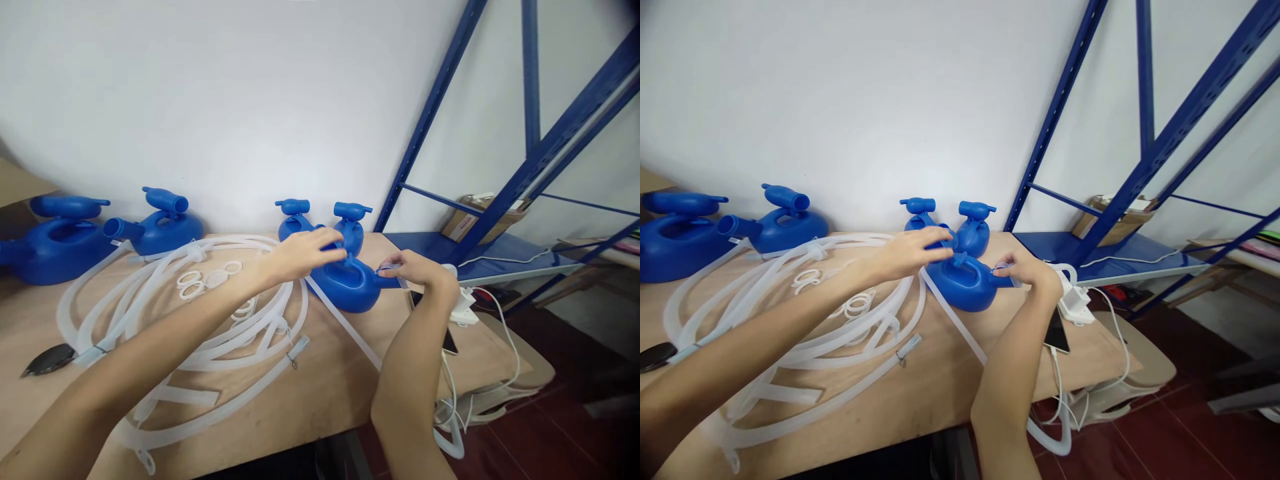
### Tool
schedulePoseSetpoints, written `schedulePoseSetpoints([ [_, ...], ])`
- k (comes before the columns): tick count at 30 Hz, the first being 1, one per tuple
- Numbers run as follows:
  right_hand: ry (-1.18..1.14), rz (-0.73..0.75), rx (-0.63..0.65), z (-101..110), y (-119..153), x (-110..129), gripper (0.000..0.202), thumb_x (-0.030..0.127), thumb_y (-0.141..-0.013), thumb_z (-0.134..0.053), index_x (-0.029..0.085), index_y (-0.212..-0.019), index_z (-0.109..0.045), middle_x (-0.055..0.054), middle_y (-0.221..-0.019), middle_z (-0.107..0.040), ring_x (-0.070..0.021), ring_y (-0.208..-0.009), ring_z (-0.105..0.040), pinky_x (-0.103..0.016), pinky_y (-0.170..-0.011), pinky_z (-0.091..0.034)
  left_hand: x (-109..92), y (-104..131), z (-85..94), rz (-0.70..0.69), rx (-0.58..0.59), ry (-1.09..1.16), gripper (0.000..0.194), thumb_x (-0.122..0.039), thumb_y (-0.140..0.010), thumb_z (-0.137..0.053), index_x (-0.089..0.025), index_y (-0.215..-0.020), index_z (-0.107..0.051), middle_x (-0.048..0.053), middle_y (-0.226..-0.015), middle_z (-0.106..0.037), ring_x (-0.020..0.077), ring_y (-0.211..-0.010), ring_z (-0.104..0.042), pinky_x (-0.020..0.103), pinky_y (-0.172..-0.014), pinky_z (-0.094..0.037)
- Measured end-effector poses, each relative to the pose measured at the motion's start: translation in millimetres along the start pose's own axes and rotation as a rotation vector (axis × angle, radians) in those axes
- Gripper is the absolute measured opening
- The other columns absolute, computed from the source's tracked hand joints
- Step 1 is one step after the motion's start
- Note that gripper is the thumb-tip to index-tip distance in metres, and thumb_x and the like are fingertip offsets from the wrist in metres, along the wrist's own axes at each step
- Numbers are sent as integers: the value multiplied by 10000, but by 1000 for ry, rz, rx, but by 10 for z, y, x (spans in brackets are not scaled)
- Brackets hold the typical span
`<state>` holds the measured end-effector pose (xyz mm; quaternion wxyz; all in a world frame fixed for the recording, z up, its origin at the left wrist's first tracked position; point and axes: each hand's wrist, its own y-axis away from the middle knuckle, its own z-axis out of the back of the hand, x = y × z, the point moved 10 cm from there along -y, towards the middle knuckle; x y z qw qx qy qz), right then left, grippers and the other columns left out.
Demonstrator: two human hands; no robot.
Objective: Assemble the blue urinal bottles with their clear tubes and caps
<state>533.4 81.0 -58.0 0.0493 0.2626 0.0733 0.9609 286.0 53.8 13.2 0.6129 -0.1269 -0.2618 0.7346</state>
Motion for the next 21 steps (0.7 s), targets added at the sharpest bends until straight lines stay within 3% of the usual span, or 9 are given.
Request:
schedulePoseSetpoints([
  [4, -18, 73, 9, -30, -90, 22, 204, 388, -720, -807, 226, -844, -802, -63, -930, -818, -273, -930, -744, -336, -846, -585, -430, -48, -230, -312, 35, -161, 345, -14, -1004, -483, -274, -1105, -685, 84, -1411, -669, 233, -1395, -569, 354, -990, -507],
  [8, 10, 84, -18, -22, -139, -16, 205, 389, -697, -844, 238, -827, -795, -56, -910, -814, -262, -897, -743, -328, -795, -593, -563, -7, -288, -403, 56, -175, 339, 12, -964, -547, -281, -1020, -708, 55, -1387, -691, 232, -1385, -582, 376, -1019, -510],
  [14, -22, 82, -16, -58, -139, 51, 182, 286, -707, -823, 214, -873, -807, -71, -951, -817, -257, -913, -749, -308, -790, -596, -478, -69, -558, -422, 130, -290, 331, 5, -981, -505, -240, -986, -728, 71, -1472, -643, 246, -1441, -535, 453, -1117, -494],
  [18, -103, 123, 15, -105, -81, 167, 140, 214, -710, -750, 214, -842, -800, -66, -956, -820, -250, -946, -750, -308, -837, -592, -265, -193, -752, -302, 97, -341, 439, 0, -990, -465, -212, -1322, -659, 133, -1636, -453, 299, -1543, -394, 535, -1156, -458],
  [21, -125, 179, -12, -84, -8, 237, 166, 233, -719, -716, 201, -866, -788, -64, -937, -814, -248, -922, -740, -336, -860, -584, -167, -194, -852, -255, 62, -308, 730, 36, -911, -547, -304, -1552, -466, 117, -1716, -307, 336, -1601, -243, 606, -1226, -344],
])
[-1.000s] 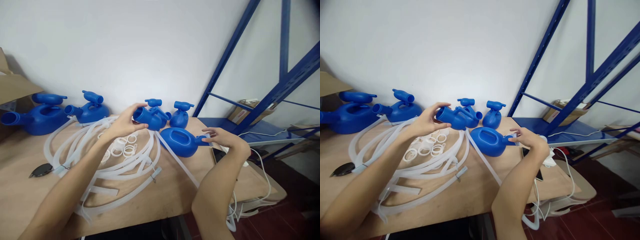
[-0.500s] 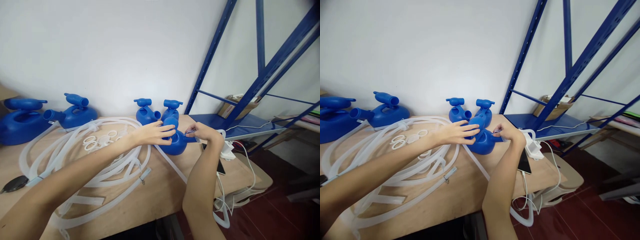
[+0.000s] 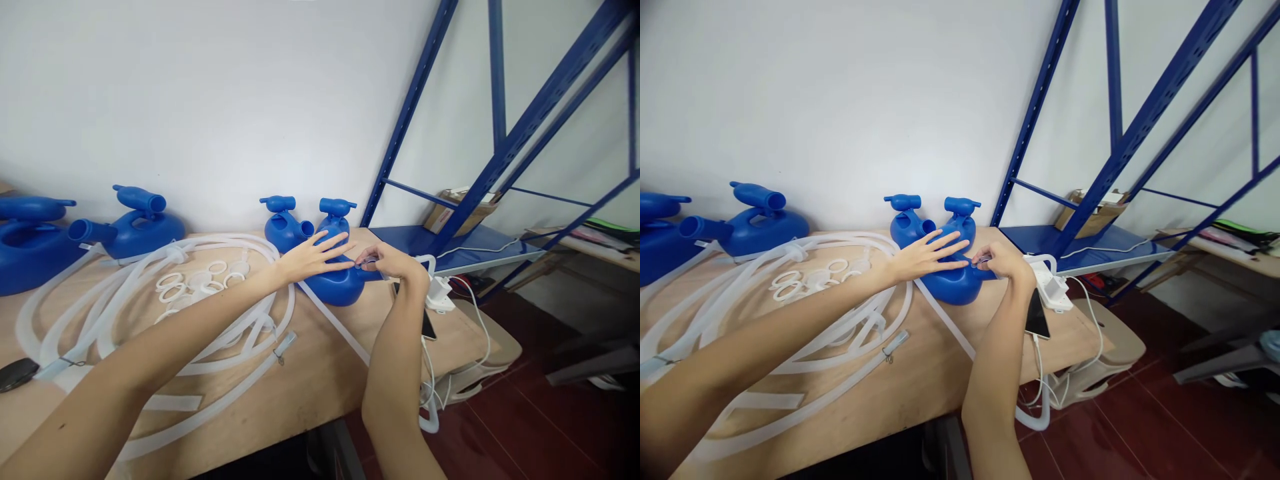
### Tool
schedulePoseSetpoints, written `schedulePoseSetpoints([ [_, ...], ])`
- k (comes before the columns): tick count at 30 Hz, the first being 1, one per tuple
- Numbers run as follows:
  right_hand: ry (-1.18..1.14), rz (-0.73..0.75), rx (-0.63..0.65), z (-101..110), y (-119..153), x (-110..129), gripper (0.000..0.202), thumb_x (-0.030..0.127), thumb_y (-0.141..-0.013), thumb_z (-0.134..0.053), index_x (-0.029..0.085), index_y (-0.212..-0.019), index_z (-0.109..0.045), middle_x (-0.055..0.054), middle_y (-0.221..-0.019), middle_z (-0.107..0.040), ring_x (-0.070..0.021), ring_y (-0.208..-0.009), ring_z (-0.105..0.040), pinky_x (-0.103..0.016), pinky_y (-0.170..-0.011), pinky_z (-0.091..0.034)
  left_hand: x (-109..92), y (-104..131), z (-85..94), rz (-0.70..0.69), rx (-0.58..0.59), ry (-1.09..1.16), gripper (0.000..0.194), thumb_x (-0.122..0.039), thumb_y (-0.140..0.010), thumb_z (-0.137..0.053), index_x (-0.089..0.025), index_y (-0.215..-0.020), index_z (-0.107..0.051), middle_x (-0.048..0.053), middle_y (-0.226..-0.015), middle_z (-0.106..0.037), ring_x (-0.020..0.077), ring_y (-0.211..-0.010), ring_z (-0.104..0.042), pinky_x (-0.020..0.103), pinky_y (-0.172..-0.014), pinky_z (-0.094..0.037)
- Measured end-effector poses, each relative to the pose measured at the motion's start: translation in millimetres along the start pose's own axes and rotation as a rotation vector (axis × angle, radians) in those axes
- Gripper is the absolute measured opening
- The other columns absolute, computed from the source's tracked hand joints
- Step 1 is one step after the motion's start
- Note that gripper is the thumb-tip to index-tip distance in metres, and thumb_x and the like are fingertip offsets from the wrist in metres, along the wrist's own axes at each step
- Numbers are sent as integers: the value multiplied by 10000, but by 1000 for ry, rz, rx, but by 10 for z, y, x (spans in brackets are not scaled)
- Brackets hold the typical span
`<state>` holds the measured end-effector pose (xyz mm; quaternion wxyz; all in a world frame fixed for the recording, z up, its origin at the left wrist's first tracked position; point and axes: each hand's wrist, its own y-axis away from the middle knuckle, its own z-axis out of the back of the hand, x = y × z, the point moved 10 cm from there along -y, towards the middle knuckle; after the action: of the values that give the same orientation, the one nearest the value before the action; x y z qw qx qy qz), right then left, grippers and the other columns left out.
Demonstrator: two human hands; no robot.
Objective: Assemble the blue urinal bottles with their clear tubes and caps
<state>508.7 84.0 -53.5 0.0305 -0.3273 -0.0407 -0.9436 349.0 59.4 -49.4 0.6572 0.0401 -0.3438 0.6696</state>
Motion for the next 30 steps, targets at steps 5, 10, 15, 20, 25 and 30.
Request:
schedulePoseSetpoints([
  [5, 39, 115, -27, -3, 84, 111, 199, 278, -788, -680, 178, -946, -747, -87, -1025, -795, -250, -999, -725, -363, -925, -561, 273, 191, -53, 288, -233, 288, 960, -227, -829, -809, -295, -1645, -308, 232, -1751, -9, 479, -1605, -11, 730, -1231, -177],
  [10, 142, 284, -63, -31, 217, 187, 245, 356, -933, -580, 196, -1100, -659, -109, -1157, -761, -272, -1112, -709, -433, -1005, -542, 678, 535, -590, 743, -328, 931, 1591, -566, -649, -930, -150, -1635, 249, 353, -1674, -215, 454, -1547, -318, 616, -1223, -334],
  [15, 433, 387, -191, 32, 497, 124, 732, 509, -905, -698, 171, -1484, -404, -205, -1451, -617, -370, -1311, -623, -541, -1075, -508, 748, 642, -970, 827, -268, 1187, 1431, -528, -686, -912, -189, -1683, 56, 250, -1537, -525, 397, -1403, -549, 586, -1171, -424],
  [20, 876, 367, -302, -62, 638, -11, 771, 362, -930, -647, 60, -1566, -331, -282, -1458, -599, -431, -1314, -610, -579, -1084, -483, 716, 594, -1020, 740, -227, 1098, 914, -512, -717, -877, -139, -1472, -520, 207, -1535, -534, 398, -1435, -496, 561, -1225, -368],
  [25, 1006, 430, -399, -191, 615, -86, 676, 97, -819, -549, 41, -1485, -445, -273, -1441, -619, -399, -1311, -612, -561, -1122, -452, 638, 550, -1003, 659, -195, 1067, 827, -506, -818, -787, -123, -1487, -486, 208, -1577, -479, 381, -1493, -418, 538, -1269, -301],
  [30, 934, 461, -430, -189, 565, -184, 771, 31, -751, -520, 62, -1512, -398, -268, -1486, -574, -390, -1289, -611, -529, -1036, -526, 604, 551, -1052, 637, -146, 1042, 686, -509, -873, -731, -136, -1412, -529, 201, -1480, -568, 382, -1410, -501, 557, -1221, -360],
])
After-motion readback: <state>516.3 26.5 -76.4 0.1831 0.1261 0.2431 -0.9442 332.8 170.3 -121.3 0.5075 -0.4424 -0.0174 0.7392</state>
